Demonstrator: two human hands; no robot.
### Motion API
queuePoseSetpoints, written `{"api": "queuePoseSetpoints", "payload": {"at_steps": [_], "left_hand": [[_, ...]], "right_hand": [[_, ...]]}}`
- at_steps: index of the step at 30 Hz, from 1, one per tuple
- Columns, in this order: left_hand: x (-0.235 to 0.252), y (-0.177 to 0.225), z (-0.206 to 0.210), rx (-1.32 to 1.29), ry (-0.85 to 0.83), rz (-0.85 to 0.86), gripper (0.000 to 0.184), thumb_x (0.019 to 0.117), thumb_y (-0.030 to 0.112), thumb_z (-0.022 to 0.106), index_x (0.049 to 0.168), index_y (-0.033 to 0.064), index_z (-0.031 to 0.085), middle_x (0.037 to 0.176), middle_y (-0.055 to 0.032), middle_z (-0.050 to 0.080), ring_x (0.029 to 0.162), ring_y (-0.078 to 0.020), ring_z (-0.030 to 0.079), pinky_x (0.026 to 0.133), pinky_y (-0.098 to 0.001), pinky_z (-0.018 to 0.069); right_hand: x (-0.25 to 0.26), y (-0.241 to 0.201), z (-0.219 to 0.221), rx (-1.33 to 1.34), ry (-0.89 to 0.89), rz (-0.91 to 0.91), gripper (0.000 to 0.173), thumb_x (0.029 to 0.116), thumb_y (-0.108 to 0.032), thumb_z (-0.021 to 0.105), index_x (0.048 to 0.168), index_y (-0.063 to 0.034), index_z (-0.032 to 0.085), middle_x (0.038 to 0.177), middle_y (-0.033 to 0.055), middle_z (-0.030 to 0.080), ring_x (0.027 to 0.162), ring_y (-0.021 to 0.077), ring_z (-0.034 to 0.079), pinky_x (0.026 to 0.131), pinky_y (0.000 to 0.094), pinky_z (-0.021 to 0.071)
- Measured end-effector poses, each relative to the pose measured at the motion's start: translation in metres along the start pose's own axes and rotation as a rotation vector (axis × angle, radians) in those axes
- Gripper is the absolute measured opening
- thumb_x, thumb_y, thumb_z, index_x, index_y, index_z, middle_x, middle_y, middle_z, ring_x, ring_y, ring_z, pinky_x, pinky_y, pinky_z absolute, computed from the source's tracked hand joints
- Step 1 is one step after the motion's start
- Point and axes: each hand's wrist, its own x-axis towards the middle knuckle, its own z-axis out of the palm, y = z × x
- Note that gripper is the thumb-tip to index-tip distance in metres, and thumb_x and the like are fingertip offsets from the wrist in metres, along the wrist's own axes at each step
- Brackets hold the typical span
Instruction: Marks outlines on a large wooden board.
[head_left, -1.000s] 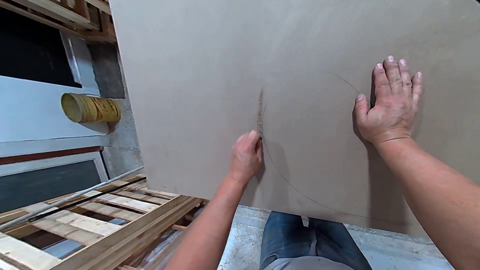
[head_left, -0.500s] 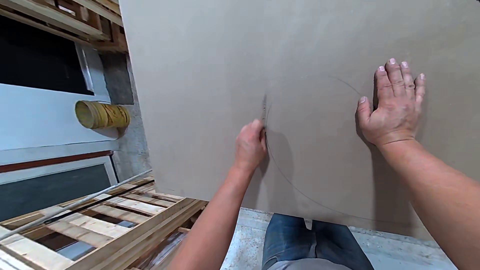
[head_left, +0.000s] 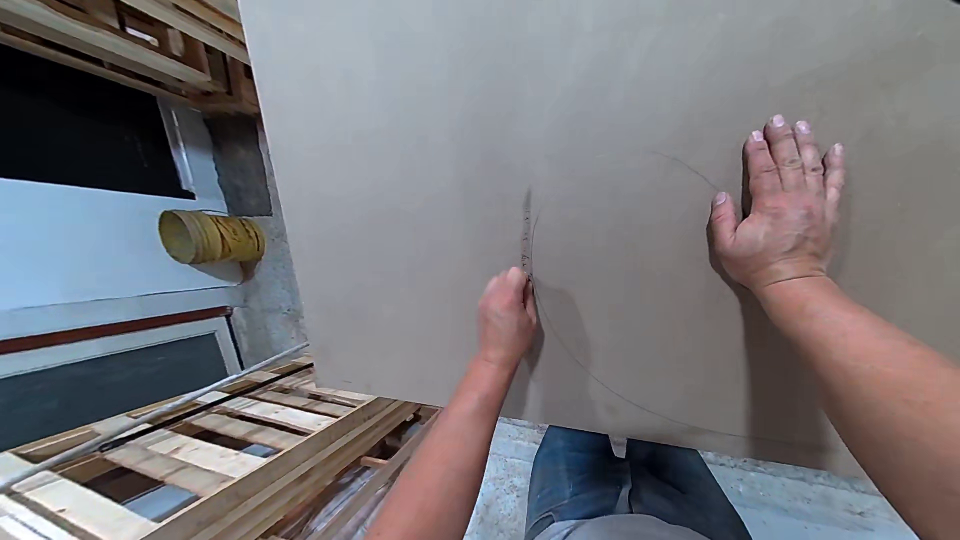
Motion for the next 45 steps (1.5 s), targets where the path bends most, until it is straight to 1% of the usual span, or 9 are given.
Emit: {"api": "queuePoseSetpoints", "payload": {"at_steps": [6,10,18,27,30,34,39,41,45], "left_hand": [[-0.146,0.004,-0.003,-0.067,-0.156,-0.118,0.021,0.0996,0.015,0.057,0.104,0.0019,0.072,0.09,-0.0091,0.071,0.086,-0.0226,0.072,0.079,-0.0404,0.0623],[-0.138,0.002,-0.01,-0.296,-0.124,-0.28,0.026,0.1025,0.023,0.058,0.114,0.002,0.069,0.096,-0.0065,0.075,0.082,-0.0117,0.074,0.076,-0.0329,0.0646],[-0.035,0.069,0.059,-0.381,-0.251,0.685,0.042,0.0959,0.005,0.059,0.136,0.0136,0.064,0.119,-0.011,0.071,0.107,-0.0246,0.07,0.092,-0.0415,0.0585],[0.222,-0.157,-0.045,-0.234,0.48,-0.496,0.048,0.1069,0.019,0.036,0.152,0.0019,0.043,0.142,-0.0146,0.059,0.121,-0.0151,0.062,0.104,-0.0302,0.0497],[0.136,-0.057,-0.025,-0.307,0.214,-0.125,0.044,0.1098,0.016,0.036,0.147,-0.0062,0.043,0.135,-0.0219,0.06,0.123,-0.0224,0.061,0.107,-0.0367,0.0496],[0.014,0.058,0.044,-0.508,-0.295,0.553,0.037,0.0982,0.008,0.058,0.134,0.0128,0.067,0.116,-0.0111,0.071,0.106,-0.0248,0.069,0.091,-0.0428,0.0582],[0.15,-0.052,0.008,-0.486,0.038,0.089,0.036,0.1083,0.012,0.044,0.136,-0.0028,0.06,0.132,-0.0163,0.068,0.123,-0.0195,0.065,0.109,-0.0371,0.0512],[0.194,-0.091,-0.009,-0.511,0.247,-0.146,0.041,0.1103,0.02,0.041,0.145,-0.0006,0.05,0.132,-0.0127,0.065,0.112,-0.012,0.066,0.099,-0.0302,0.0544],[0.052,-0.011,0.01,-0.558,-0.13,0.21,0.037,0.1009,0.012,0.048,0.133,-0.0029,0.06,0.122,-0.0181,0.068,0.115,-0.0247,0.066,0.1,-0.0435,0.0546]], "right_hand": [[-0.001,0.001,0.001,-0.002,0.004,-0.003,0.07,0.1021,-0.053,0.031,0.162,-0.0169,0.034,0.172,0.0023,0.025,0.16,0.026,0.016,0.128,0.0594,0.0073],[0.001,0.001,0.002,0.003,0.02,-0.012,0.07,0.1022,-0.052,0.03,0.163,-0.017,0.033,0.172,0.0036,0.024,0.16,0.0265,0.016,0.127,0.0601,0.0076],[0.001,0.002,0.0,0.002,0.043,-0.028,0.069,0.1021,-0.05,0.032,0.162,-0.0161,0.034,0.171,0.0036,0.026,0.159,0.0257,0.018,0.128,0.0594,0.0087],[0.0,0.0,-0.001,-0.023,0.035,-0.021,0.069,0.1016,-0.05,0.032,0.162,-0.0174,0.034,0.17,0.0049,0.029,0.159,0.0262,0.02,0.128,0.0587,0.01],[0.0,-0.001,-0.002,-0.011,0.028,-0.018,0.069,0.1012,-0.05,0.032,0.162,-0.017,0.035,0.17,0.0045,0.028,0.159,0.0263,0.02,0.127,0.0597,0.0101],[0.001,-0.001,-0.002,-0.019,0.028,-0.011,0.07,0.1007,-0.05,0.032,0.162,-0.0169,0.035,0.17,0.0043,0.028,0.159,0.0263,0.02,0.127,0.0596,0.0114],[-0.002,-0.002,-0.002,-0.034,0.007,-0.003,0.07,0.101,-0.051,0.031,0.162,-0.0171,0.034,0.17,0.0051,0.028,0.159,0.0268,0.02,0.128,0.0587,0.0101],[-0.001,-0.001,-0.002,-0.036,0.026,-0.006,0.071,0.1005,-0.051,0.031,0.162,-0.0177,0.034,0.17,0.0047,0.028,0.159,0.0267,0.02,0.128,0.0583,0.0098],[0.0,-0.002,-0.002,-0.026,0.028,-0.011,0.07,0.1006,-0.05,0.031,0.162,-0.0163,0.035,0.17,0.0063,0.029,0.159,0.0276,0.02,0.128,0.0589,0.0101]]}}
